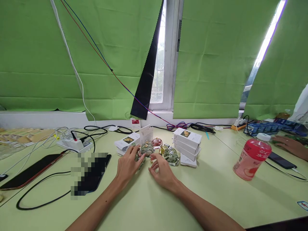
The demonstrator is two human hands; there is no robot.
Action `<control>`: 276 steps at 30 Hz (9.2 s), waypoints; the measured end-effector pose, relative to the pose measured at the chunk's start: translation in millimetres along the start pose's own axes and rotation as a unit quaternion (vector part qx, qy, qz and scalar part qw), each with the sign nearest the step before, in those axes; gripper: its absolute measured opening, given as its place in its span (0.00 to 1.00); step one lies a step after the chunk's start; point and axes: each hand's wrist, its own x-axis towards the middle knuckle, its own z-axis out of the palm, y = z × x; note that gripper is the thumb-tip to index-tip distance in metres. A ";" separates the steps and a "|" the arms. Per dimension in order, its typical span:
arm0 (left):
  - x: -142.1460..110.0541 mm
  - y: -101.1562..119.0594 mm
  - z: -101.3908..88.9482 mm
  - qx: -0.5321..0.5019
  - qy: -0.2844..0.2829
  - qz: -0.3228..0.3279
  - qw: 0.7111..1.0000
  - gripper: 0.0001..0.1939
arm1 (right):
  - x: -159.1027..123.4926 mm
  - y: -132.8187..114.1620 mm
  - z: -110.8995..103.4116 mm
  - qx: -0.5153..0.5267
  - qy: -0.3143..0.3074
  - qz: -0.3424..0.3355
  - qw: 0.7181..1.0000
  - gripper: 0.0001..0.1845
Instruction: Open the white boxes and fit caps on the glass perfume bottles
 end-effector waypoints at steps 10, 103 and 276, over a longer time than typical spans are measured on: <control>2.8 1.8 -3.3 0.048 0.011 -0.043 0.998 0.23 | 1.0 -3.7 -2.1 -0.018 -0.004 0.013 1.000 0.21; -22.5 17.2 16.7 -0.198 -0.165 0.118 0.959 0.19 | 14.2 -14.0 -39.7 -0.197 0.202 -0.057 0.958 0.09; -22.0 25.8 14.7 -0.246 -0.126 0.091 0.957 0.15 | 11.5 -19.8 -23.0 -0.117 0.165 -0.146 0.968 0.11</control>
